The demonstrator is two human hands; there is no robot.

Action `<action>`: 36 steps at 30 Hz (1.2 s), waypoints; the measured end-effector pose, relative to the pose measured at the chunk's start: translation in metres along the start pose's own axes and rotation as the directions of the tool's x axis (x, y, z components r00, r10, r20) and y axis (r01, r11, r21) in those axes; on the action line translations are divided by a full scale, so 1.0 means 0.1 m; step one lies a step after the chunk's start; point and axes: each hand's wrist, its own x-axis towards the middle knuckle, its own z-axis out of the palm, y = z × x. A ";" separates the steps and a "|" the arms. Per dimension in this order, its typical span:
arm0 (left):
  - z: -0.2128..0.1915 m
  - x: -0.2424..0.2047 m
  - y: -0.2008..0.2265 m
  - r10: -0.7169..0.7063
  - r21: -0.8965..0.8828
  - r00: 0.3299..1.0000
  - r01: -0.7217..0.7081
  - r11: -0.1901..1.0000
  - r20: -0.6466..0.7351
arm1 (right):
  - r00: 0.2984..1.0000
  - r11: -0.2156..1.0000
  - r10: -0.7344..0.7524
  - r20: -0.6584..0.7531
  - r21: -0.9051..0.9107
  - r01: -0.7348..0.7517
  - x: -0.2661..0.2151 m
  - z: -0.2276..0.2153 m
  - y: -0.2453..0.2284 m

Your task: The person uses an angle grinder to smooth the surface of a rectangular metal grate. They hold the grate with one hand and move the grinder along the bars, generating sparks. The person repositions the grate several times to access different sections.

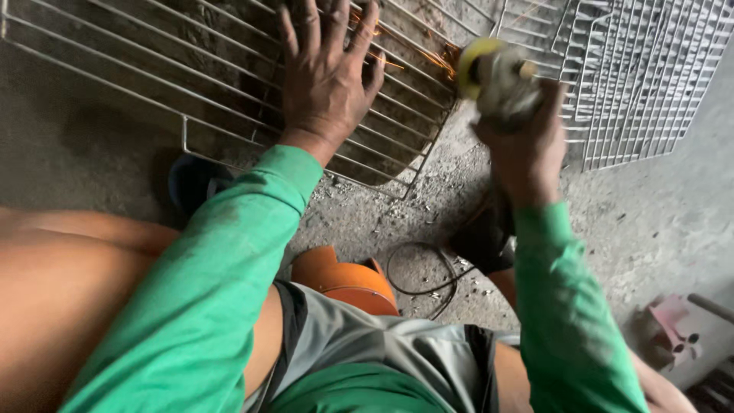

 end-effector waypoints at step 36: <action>0.11 -0.06 -0.03 0.021 -0.003 0.997 -0.021 1.000 -0.074 | 0.971 0.991 -0.068 0.230 -0.096 0.092 -1.15 -0.11 -0.80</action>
